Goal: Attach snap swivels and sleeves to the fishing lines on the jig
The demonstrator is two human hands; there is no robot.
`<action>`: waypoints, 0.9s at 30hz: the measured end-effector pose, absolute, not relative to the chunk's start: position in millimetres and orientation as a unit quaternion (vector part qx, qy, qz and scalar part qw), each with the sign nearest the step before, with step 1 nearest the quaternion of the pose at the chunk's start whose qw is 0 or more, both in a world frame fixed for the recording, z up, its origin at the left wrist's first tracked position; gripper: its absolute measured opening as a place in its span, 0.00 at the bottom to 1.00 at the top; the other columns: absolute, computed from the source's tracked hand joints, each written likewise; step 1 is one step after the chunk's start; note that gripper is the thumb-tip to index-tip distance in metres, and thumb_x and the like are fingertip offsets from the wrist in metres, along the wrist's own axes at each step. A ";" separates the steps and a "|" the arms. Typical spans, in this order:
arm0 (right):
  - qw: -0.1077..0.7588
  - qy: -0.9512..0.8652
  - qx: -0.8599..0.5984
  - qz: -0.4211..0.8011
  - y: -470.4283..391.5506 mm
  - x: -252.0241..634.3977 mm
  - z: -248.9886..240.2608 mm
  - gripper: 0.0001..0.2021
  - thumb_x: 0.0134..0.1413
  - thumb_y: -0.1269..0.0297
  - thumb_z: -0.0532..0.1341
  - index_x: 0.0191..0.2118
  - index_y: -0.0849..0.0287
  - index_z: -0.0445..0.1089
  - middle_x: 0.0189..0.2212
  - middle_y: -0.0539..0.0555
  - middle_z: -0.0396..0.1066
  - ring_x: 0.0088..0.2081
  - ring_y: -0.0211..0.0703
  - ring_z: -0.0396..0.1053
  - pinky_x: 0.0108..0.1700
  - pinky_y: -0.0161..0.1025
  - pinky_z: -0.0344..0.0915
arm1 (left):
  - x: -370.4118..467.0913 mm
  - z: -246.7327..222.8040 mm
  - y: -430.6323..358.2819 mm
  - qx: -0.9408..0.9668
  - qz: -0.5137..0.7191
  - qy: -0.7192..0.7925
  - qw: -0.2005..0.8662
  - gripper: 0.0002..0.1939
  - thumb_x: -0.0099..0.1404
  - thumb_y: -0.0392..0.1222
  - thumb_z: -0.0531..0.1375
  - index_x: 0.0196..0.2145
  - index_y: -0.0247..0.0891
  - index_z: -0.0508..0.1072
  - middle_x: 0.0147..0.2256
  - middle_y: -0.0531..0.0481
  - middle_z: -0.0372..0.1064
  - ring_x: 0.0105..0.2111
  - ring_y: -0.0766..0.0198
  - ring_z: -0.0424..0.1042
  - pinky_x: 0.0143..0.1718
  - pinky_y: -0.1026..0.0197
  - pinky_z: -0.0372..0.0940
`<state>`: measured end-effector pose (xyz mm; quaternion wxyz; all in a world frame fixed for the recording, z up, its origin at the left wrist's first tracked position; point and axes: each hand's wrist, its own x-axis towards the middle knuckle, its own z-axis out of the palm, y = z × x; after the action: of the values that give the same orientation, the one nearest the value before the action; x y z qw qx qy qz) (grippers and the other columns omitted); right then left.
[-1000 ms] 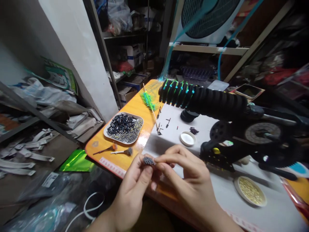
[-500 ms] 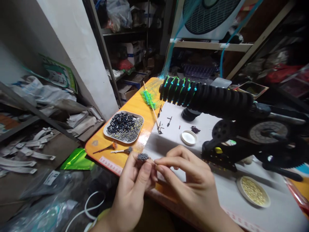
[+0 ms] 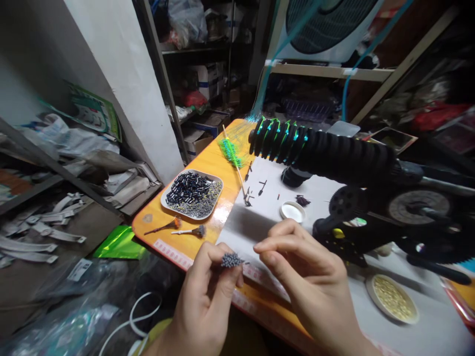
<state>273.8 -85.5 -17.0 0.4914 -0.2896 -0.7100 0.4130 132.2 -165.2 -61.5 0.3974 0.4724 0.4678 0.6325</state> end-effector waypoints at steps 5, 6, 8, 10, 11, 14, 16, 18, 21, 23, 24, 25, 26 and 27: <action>0.488 -0.713 -0.286 0.413 -85.6 273.4 -15.7 0.05 0.59 0.70 0.65 0.34 0.53 0.79 0.28 0.47 0.67 0.31 0.33 0.65 0.32 0.29 0.64 | 131.4 -61.1 -164.9 0.489 0.626 0.470 0.385 0.06 0.75 0.37 0.53 0.38 0.45 0.63 0.30 0.57 0.60 0.30 0.69 0.62 0.34 0.69 0.61; 0.489 -0.714 -0.285 0.412 -85.6 273.2 -15.3 0.05 0.59 0.69 0.65 0.34 0.53 0.79 0.28 0.47 0.67 0.30 0.33 0.65 0.32 0.29 0.64 | 131.2 -60.7 -165.3 0.491 0.626 0.470 0.382 0.06 0.75 0.36 0.52 0.38 0.45 0.63 0.31 0.57 0.60 0.30 0.70 0.62 0.34 0.69 0.61; 0.492 -0.718 -0.284 0.403 -85.8 272.9 -14.4 0.05 0.59 0.70 0.65 0.34 0.53 0.78 0.27 0.47 0.67 0.30 0.33 0.65 0.31 0.28 0.64 | 130.8 -59.7 -166.0 0.495 0.627 0.469 0.378 0.06 0.75 0.36 0.53 0.38 0.45 0.63 0.31 0.57 0.60 0.31 0.70 0.63 0.34 0.69 0.61; 0.493 -0.727 -0.281 0.387 -86.3 272.8 -14.1 0.05 0.59 0.70 0.65 0.34 0.54 0.78 0.27 0.47 0.68 0.30 0.32 0.65 0.31 0.28 0.64 | 130.2 -59.0 -166.3 0.498 0.627 0.468 0.372 0.06 0.75 0.36 0.53 0.38 0.45 0.63 0.31 0.57 0.60 0.31 0.69 0.62 0.34 0.69 0.61; 0.493 -0.732 -0.278 0.380 -86.6 273.0 -14.5 0.05 0.59 0.70 0.65 0.34 0.55 0.78 0.27 0.47 0.68 0.30 0.32 0.66 0.31 0.28 0.64 | 129.8 -58.8 -166.4 0.500 0.628 0.468 0.370 0.06 0.75 0.36 0.53 0.38 0.45 0.63 0.31 0.57 0.60 0.30 0.69 0.63 0.34 0.69 0.62; 0.481 -0.756 -0.260 0.361 -87.2 274.0 -18.3 0.05 0.59 0.72 0.65 0.36 0.56 0.79 0.29 0.48 0.68 0.30 0.32 0.67 0.31 0.28 0.64 | 128.2 -58.3 -166.2 0.501 0.634 0.470 0.355 0.07 0.75 0.35 0.53 0.37 0.44 0.63 0.30 0.57 0.60 0.30 0.69 0.63 0.34 0.69 0.62; 0.461 -0.781 -0.244 0.344 -87.1 274.6 -22.4 0.07 0.59 0.74 0.66 0.40 0.57 0.79 0.30 0.50 0.68 0.31 0.33 0.68 0.30 0.29 0.64 | 126.8 -58.1 -166.5 0.499 0.635 0.473 0.353 0.07 0.75 0.35 0.53 0.37 0.44 0.63 0.30 0.57 0.60 0.30 0.69 0.63 0.33 0.69 0.62; 0.440 -0.806 -0.228 0.325 -86.8 274.7 -25.5 0.10 0.58 0.75 0.66 0.43 0.57 0.79 0.32 0.51 0.68 0.32 0.33 0.68 0.30 0.30 0.63 | 125.1 -57.8 -167.4 0.496 0.629 0.477 0.362 0.07 0.75 0.36 0.52 0.36 0.44 0.63 0.30 0.57 0.60 0.29 0.69 0.62 0.31 0.69 0.61; 0.426 -0.824 -0.213 0.307 -87.2 273.5 -25.3 0.10 0.59 0.75 0.65 0.44 0.58 0.78 0.32 0.52 0.68 0.33 0.35 0.67 0.31 0.31 0.63 | 121.4 -57.9 -169.1 0.501 0.606 0.484 0.383 0.08 0.75 0.37 0.52 0.36 0.44 0.64 0.30 0.56 0.60 0.29 0.69 0.63 0.31 0.67 0.61; 0.414 -0.833 -0.207 0.303 -88.1 272.4 -22.2 0.07 0.58 0.76 0.64 0.40 0.61 0.77 0.31 0.52 0.67 0.32 0.36 0.67 0.31 0.32 0.63 | 118.4 -58.3 -169.5 0.521 0.589 0.485 0.384 0.08 0.75 0.36 0.51 0.37 0.44 0.64 0.30 0.56 0.61 0.30 0.67 0.63 0.32 0.65 0.62; 0.403 -0.842 -0.202 0.297 -88.5 272.2 -20.5 0.06 0.58 0.77 0.63 0.38 0.62 0.76 0.30 0.52 0.67 0.31 0.36 0.66 0.30 0.33 0.63 | 116.9 -58.3 -169.4 0.533 0.583 0.483 0.377 0.07 0.75 0.36 0.51 0.37 0.44 0.64 0.30 0.55 0.61 0.30 0.67 0.63 0.32 0.65 0.61; 0.391 -0.852 -0.195 0.287 -88.6 272.3 -19.0 0.05 0.57 0.77 0.63 0.37 0.63 0.74 0.30 0.52 0.67 0.31 0.37 0.64 0.30 0.34 0.62 | 115.2 -58.1 -168.9 0.546 0.581 0.482 0.364 0.07 0.75 0.35 0.51 0.37 0.44 0.64 0.30 0.55 0.61 0.30 0.67 0.62 0.32 0.64 0.61; 0.376 -0.865 -0.187 0.273 -88.5 272.9 -17.8 0.05 0.55 0.77 0.63 0.36 0.63 0.73 0.30 0.53 0.67 0.30 0.38 0.63 0.29 0.35 0.61 | 113.6 -57.6 -168.1 0.555 0.583 0.481 0.347 0.07 0.75 0.35 0.52 0.37 0.44 0.65 0.30 0.55 0.60 0.29 0.67 0.61 0.31 0.65 0.60; 0.364 -0.877 -0.180 0.256 -87.9 273.9 -17.0 0.05 0.54 0.78 0.63 0.35 0.63 0.73 0.30 0.53 0.67 0.30 0.38 0.62 0.29 0.36 0.60 | 111.8 -56.6 -167.2 0.559 0.592 0.480 0.327 0.07 0.74 0.34 0.52 0.37 0.43 0.65 0.29 0.56 0.59 0.28 0.68 0.60 0.30 0.65 0.59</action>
<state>273.9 -87.9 -17.0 0.3637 -0.1799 -0.8775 0.2558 111.8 -167.2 -56.6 0.3267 0.5590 0.4804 0.5915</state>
